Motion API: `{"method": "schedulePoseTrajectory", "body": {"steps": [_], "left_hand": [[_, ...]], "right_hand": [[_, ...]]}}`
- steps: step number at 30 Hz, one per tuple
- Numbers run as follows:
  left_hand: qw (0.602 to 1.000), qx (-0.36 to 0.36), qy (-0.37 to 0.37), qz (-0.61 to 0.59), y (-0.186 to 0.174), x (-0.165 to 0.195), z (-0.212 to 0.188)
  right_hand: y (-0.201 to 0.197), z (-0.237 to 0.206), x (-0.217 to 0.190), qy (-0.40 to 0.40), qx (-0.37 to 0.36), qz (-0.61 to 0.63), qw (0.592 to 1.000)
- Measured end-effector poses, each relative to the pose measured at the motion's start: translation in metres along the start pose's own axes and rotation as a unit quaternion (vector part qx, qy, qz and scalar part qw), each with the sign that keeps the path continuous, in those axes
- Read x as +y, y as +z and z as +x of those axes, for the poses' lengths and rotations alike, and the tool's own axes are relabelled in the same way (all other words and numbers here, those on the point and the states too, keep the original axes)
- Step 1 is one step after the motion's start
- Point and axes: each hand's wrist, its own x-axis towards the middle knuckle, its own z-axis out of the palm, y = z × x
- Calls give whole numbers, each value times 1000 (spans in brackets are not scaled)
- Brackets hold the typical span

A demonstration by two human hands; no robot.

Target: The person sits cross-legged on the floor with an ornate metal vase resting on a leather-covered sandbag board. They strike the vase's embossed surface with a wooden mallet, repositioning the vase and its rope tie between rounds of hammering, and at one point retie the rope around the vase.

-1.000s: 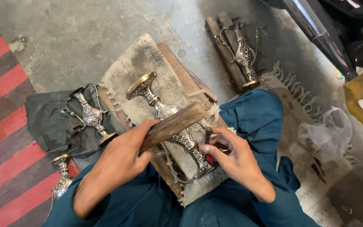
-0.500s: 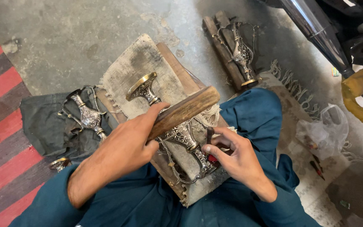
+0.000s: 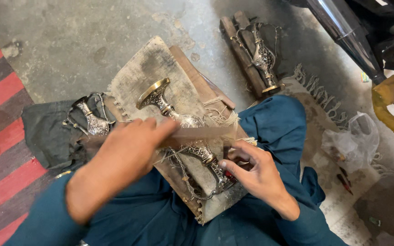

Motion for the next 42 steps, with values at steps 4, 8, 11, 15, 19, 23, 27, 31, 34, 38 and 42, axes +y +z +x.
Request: {"method": "schedulePoseTrajectory", "body": {"steps": [4,8,11,15,19,23,27,31,34,38,42], "left_hand": [[999,30,-39,10,-2,2,-3],[994,38,-47,-96,-6,3,-3],[992,14,-55,-109,-4,6,0],[983,46,-30,-173,1,7,0],[988,21,-36,-150,8,7,0],[990,1,-42,-133,9,5,0],[998,-19,-57,-1,7,5,-1],[991,17,-38,-131,7,6,-1],[999,15,-35,-34,7,7,-1],[999,9,-38,-33,7,8,1],[977,38,-35,-205,5,6,1]], "right_hand": [[2,1,0,11,-5,88,996],[2,1,-3,10,0,53,999],[2,1,-6,19,12,19,1000],[2,1,-8,15,-1,24,1000],[2,2,-8,7,8,-3,1000],[3,2,-8,-6,21,-41,999],[3,1,-11,-13,18,-21,1000],[2,1,-13,-5,16,-60,998],[2,2,-15,-12,26,-43,999],[1,2,-15,2,16,-68,998],[2,2,-14,0,15,-39,999]]}}
